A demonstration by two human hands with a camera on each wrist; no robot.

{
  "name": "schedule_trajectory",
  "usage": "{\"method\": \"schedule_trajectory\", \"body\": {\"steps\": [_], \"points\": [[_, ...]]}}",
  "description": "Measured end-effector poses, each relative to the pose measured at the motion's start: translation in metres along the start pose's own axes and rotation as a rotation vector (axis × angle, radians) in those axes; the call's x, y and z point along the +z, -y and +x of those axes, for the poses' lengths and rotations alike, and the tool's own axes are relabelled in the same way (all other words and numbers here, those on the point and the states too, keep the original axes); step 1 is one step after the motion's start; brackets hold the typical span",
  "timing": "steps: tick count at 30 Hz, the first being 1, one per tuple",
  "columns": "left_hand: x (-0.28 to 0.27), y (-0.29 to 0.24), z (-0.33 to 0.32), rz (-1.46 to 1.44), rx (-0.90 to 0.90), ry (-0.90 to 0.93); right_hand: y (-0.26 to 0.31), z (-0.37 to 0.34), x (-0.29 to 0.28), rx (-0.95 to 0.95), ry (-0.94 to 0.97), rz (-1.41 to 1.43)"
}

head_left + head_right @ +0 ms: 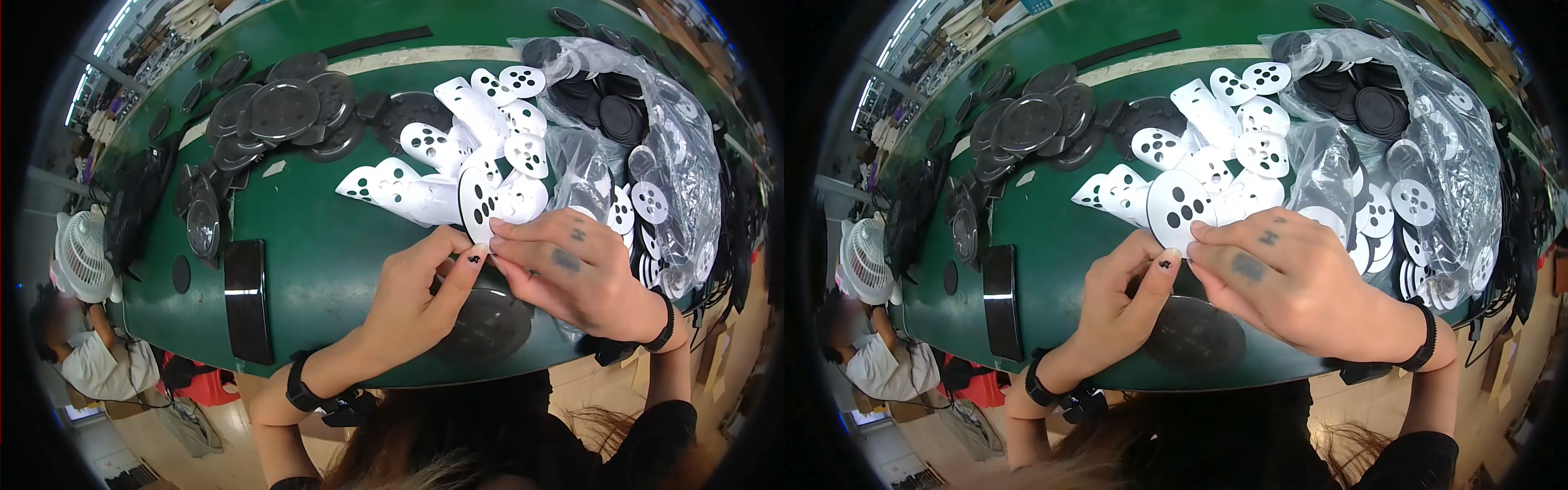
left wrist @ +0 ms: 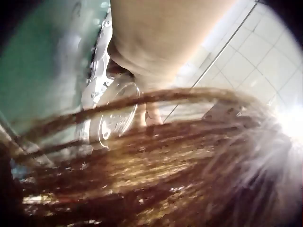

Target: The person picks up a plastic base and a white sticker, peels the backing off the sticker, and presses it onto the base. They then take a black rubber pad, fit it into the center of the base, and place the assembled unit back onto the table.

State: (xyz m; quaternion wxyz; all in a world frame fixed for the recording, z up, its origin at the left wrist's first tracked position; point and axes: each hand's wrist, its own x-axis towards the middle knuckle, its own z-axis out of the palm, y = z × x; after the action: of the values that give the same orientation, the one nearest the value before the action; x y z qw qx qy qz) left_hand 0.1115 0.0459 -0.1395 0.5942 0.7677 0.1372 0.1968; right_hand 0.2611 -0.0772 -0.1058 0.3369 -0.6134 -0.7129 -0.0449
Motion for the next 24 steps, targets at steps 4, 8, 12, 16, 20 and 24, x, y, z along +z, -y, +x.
{"method": "schedule_trajectory", "body": {"steps": [4,8,12,16,20,24], "points": [[-0.002,-0.004,0.0,0.073,0.007,-0.013,0.0,0.002,0.004,-0.035,0.009,-0.067],[-0.001,-0.005,-0.002,0.105,0.04,-0.02,0.001,0.006,0.002,0.055,0.015,0.062],[-0.004,-0.004,-0.001,0.095,0.1,-0.033,-0.001,0.014,-0.011,0.095,0.06,0.22],[-0.003,-0.004,-0.002,0.11,0.096,-0.03,-0.002,0.014,-0.013,0.117,0.108,0.206],[0.0,0.0,-0.002,0.183,0.134,-0.046,-0.002,0.008,-0.004,0.004,0.063,0.08],[0.003,0.001,-0.002,0.191,0.198,-0.08,0.003,0.003,-0.001,-0.001,0.093,-0.014]]}}
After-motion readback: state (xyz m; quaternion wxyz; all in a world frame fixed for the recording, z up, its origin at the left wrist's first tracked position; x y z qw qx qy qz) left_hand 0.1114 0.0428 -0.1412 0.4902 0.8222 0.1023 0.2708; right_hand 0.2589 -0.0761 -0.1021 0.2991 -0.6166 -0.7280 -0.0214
